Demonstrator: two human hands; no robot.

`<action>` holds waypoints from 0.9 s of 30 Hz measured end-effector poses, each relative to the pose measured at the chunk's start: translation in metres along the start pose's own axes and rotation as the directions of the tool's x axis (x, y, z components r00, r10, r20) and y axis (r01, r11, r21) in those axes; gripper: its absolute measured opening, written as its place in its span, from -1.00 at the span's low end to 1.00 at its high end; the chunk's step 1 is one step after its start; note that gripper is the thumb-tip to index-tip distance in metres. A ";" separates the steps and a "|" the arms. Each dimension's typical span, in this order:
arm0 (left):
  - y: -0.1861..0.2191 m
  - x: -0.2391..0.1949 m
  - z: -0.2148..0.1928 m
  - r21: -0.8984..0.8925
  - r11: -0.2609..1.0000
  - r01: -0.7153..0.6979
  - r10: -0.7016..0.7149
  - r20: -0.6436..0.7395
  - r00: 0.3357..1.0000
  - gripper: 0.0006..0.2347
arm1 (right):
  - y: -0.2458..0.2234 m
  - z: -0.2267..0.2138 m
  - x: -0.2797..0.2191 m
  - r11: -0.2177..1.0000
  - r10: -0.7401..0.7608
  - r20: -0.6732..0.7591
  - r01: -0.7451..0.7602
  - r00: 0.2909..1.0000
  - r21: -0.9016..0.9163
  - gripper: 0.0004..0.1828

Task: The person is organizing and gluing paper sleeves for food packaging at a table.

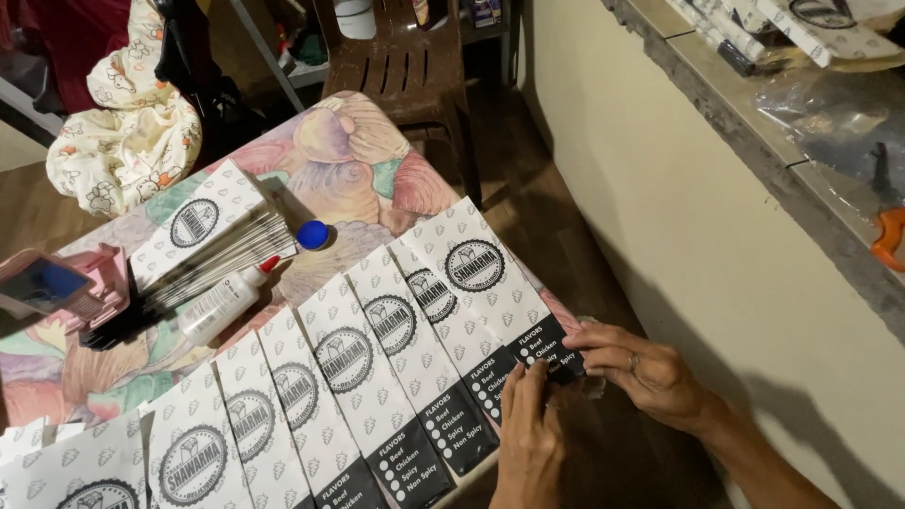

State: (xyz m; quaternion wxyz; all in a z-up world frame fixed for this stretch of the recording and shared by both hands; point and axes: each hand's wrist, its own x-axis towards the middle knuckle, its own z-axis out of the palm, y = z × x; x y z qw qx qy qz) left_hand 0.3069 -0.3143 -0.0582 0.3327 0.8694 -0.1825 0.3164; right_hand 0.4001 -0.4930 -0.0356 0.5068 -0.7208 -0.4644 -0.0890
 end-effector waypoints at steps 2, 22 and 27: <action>0.005 0.006 -0.005 -0.023 0.998 0.059 -0.059 0.011 0.998 -0.92 | -0.007 0.002 0.004 0.998 0.057 -0.011 -0.058 0.998 -0.037 -0.95; 0.004 0.023 -0.005 -0.147 0.862 0.485 -0.495 -0.040 0.868 -0.92 | -0.025 0.028 0.015 0.936 0.213 -0.222 -0.264 0.951 -0.235 -0.67; 0.006 0.026 -0.017 -0.224 0.846 0.484 -0.496 0.005 0.869 -0.84 | -0.014 0.027 0.011 0.923 0.350 -0.249 -0.378 0.903 -0.074 -0.76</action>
